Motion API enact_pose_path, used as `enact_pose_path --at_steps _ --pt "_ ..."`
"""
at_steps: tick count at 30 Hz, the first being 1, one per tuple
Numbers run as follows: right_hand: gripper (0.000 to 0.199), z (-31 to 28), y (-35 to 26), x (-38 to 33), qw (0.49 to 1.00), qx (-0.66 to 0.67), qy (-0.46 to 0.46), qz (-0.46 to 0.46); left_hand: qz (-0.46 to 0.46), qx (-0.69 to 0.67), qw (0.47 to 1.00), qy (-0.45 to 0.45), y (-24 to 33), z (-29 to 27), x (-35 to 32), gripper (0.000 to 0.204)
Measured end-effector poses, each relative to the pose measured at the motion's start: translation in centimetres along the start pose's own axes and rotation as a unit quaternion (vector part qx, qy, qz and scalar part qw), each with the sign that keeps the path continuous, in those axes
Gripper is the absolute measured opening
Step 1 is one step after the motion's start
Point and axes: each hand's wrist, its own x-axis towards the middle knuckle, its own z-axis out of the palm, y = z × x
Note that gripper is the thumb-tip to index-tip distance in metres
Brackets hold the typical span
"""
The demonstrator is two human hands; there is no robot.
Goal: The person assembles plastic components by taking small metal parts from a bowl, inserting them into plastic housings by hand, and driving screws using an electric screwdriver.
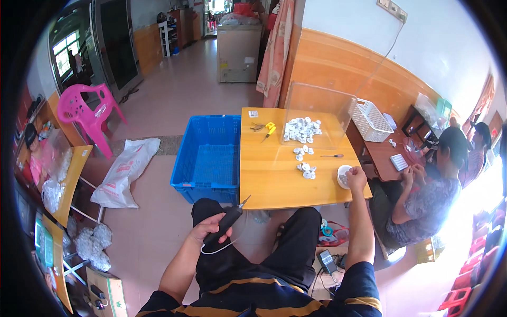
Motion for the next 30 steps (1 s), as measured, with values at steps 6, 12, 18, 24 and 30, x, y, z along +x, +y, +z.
enact_pose_path --at_steps 6,12,18,24,30 --pt "0.016 -0.1 0.2 0.4 0.993 -0.120 -0.013 -0.016 0.009 -0.008 1.000 0.014 0.5 0.1 -0.5 0.067" --pt "0.017 0.7 0.9 0.9 0.985 -0.170 -0.022 -0.029 0.015 -0.001 1.000 0.011 1.0 0.6 -0.6 0.064" --pt "0.013 0.9 1.2 0.6 0.982 -0.176 -0.025 -0.057 0.012 -0.006 1.000 0.018 0.5 0.3 -0.6 0.063" --pt "0.017 0.4 0.8 0.0 0.990 -0.128 -0.034 -0.051 0.007 0.001 1.000 0.017 0.5 0.4 -0.6 0.065" --pt "0.019 0.6 0.1 -0.3 0.996 -0.054 0.000 -0.077 0.001 0.006 1.000 0.024 0.6 0.6 -0.5 0.065"
